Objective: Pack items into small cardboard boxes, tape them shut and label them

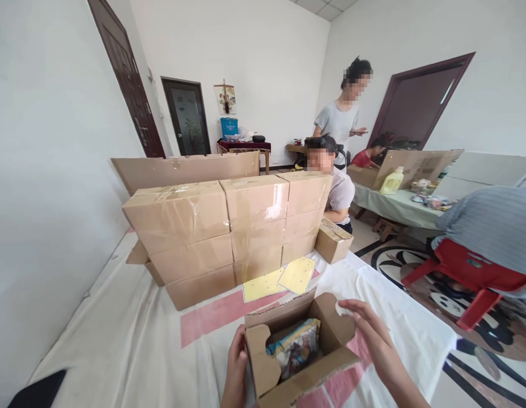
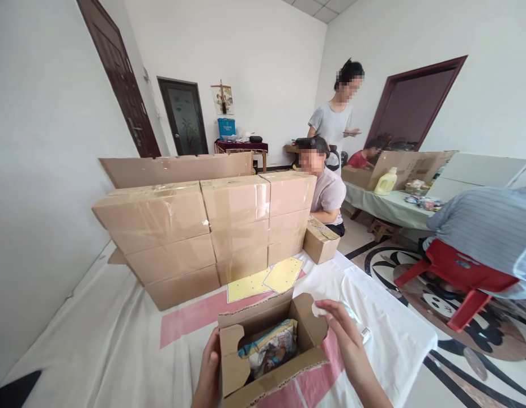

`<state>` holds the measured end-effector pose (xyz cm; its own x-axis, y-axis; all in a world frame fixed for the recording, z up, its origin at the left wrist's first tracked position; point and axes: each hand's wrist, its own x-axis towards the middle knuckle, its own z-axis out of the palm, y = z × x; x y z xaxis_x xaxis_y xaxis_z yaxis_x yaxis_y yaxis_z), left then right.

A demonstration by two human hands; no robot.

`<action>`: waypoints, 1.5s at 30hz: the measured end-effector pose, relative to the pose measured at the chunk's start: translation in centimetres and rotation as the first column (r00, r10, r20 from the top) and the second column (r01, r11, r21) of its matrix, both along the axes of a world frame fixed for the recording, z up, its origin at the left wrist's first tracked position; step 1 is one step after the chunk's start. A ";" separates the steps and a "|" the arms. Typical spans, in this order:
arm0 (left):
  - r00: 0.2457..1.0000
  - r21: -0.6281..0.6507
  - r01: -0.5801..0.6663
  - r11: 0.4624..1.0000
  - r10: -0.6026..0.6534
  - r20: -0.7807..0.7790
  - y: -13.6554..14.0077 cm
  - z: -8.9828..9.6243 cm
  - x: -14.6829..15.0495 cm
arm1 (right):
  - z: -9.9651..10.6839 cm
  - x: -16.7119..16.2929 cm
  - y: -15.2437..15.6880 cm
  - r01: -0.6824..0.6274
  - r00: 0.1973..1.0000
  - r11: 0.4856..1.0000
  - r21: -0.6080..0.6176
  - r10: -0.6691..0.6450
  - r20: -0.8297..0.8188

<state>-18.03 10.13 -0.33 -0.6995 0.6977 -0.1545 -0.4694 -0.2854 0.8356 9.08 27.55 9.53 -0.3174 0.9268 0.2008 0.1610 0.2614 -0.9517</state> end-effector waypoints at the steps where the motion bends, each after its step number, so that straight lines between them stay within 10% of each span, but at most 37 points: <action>1: 1.000 0.012 0.008 1.000 -0.008 -0.006 0.0 0.2 0.4 | -1.0 0.2 0.0 -0.106 0.992 0.989 -0.102 0.099 -0.075; 5: 0.999 -0.014 -0.044 0.999 0.044 -0.006 0.1 0.9 2.1 | -2.0 -0.5 -1.3 -0.292 0.951 0.925 -0.243 0.254 -0.175; 16: 0.977 -0.237 -0.206 0.949 0.185 -0.108 -1.4 -0.1 2.3 | -1.1 -1.4 -0.9 -0.577 0.808 0.817 -0.026 0.566 -0.164; 28: 0.928 -0.189 -0.240 0.952 0.169 -0.331 -2.1 3.5 3.1 | -2.2 -0.5 -0.2 -0.720 0.676 0.692 0.042 0.714 -0.181; 37: 0.920 -0.151 -0.162 0.975 0.094 -0.380 -2.6 2.3 1.8 | -3.7 -3.9 -1.4 -0.359 0.921 0.930 -0.077 0.340 -0.189; 45: 0.880 -0.328 -0.185 0.926 0.007 -0.475 -3.5 3.3 2.9 | -4.7 -5.0 -2.4 -0.270 0.959 0.957 -0.111 0.256 -0.125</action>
<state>-15.11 6.62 2.95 -0.8121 0.5831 -0.0227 0.0057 0.0467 0.9989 4.03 25.17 4.84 -0.5358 0.8335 0.1347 -0.0033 0.1575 -0.9875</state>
